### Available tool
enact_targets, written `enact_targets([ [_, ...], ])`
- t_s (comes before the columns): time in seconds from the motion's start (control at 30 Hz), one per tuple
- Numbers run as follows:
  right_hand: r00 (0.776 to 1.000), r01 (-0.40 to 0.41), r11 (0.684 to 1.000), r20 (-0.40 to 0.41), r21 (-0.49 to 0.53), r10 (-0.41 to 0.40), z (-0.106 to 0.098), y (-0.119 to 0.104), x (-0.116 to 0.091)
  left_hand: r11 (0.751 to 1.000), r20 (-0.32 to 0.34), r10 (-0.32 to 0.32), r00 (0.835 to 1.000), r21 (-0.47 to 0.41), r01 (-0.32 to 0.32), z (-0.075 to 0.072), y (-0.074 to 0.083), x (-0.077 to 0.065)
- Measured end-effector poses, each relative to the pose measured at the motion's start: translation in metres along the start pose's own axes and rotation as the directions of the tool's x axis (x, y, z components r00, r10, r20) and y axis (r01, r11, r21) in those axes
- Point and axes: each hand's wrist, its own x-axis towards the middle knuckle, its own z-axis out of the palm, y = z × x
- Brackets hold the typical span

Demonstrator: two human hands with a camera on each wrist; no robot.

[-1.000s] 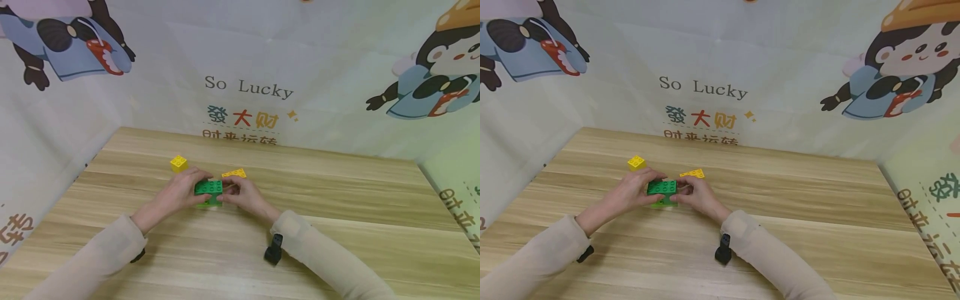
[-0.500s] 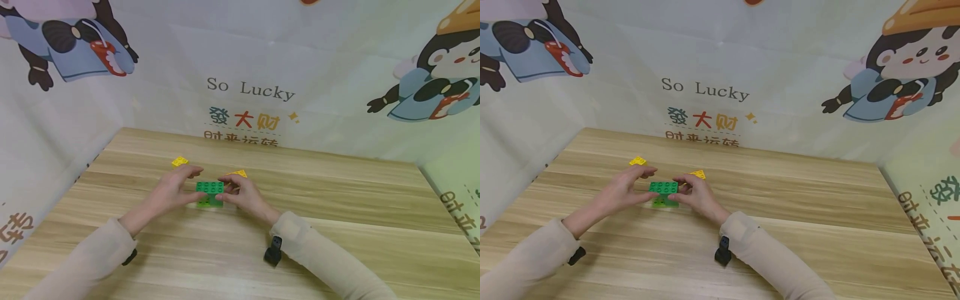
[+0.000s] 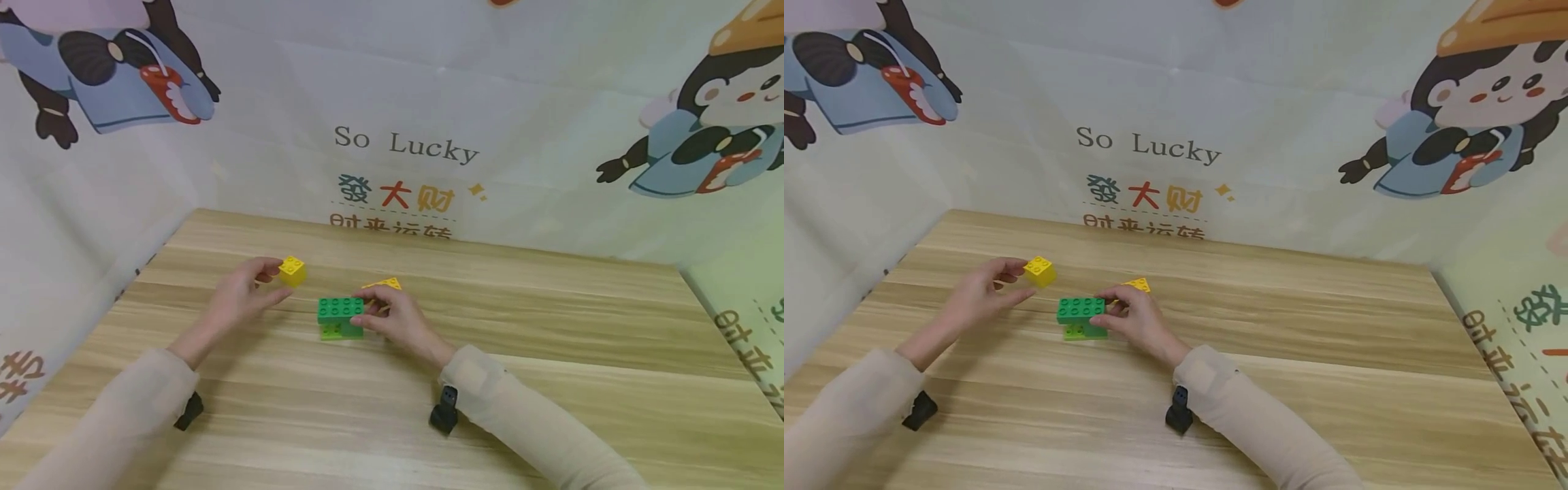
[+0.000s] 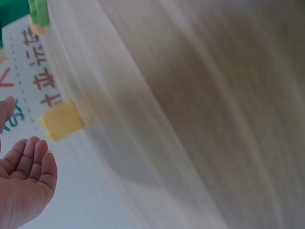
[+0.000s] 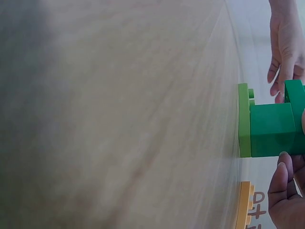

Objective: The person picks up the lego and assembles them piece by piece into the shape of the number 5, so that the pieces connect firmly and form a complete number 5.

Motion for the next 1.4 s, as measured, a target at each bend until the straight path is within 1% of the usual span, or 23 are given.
enact_targets([
  [0.13,1.0,-0.003,1.0,0.011,0.005,0.003,0.0,0.0,0.001,0.996,0.032,-0.082,0.996,-0.022,0.082,-0.005,-0.006,0.005],
  [0.2,1.0,-0.005,1.0,0.016,0.007,0.005,0.0,-0.001,0.001,0.994,0.047,-0.103,0.994,-0.014,0.104,-0.006,-0.008,0.008],
  [0.3,1.0,-0.011,1.0,0.02,0.003,0.011,0.0,-0.001,0.002,0.993,0.053,-0.117,0.992,0.004,0.117,-0.006,-0.01,0.011],
  [0.43,1.0,-0.003,1.0,0.021,-0.007,0.003,0.001,0.0,0.003,0.992,0.048,-0.13,0.99,0.006,0.13,-0.003,-0.012,0.017],
  [0.57,1.0,0.003,1.0,0.027,-0.011,-0.002,0.001,0.0,0.003,0.987,0.043,-0.159,0.986,0.006,0.159,0.001,-0.014,0.022],
  [0.8,1.0,-0.006,1.0,0.027,-0.014,0.007,-0.001,-0.001,0.003,0.969,0.042,-0.244,0.969,-0.033,0.246,0.01,-0.013,0.028],
  [0.83,1.0,-0.008,1.0,0.029,-0.015,0.008,-0.002,-0.007,0.001,0.966,0.042,-0.253,0.967,-0.037,0.254,0.011,-0.013,0.028],
  [1.03,0.999,-0.014,1.0,0.029,-0.006,0.015,-0.003,-0.006,0.002,0.959,0.042,-0.275,0.96,-0.051,0.277,0.014,-0.012,0.029],
  [1.07,1.0,-0.015,1.0,0.027,-0.002,0.015,-0.002,0.0,0.003,0.958,0.045,-0.278,0.959,-0.053,0.28,0.014,-0.012,0.029],
  [1.1,1.0,-0.017,1.0,0.026,0.0,0.017,-0.002,0.0,0.003,0.957,0.047,-0.282,0.958,-0.052,0.285,0.014,-0.011,0.03],
  [1.23,0.999,-0.031,0.999,0.026,0.009,0.031,-0.003,0.0,0.002,0.954,0.056,-0.295,0.954,-0.042,0.298,0.016,-0.009,0.031],
  [1.4,0.999,-0.038,0.999,0.024,0.022,0.038,-0.003,0.002,0.001,0.953,0.053,-0.301,0.952,-0.02,0.302,0.019,-0.008,0.032],
])
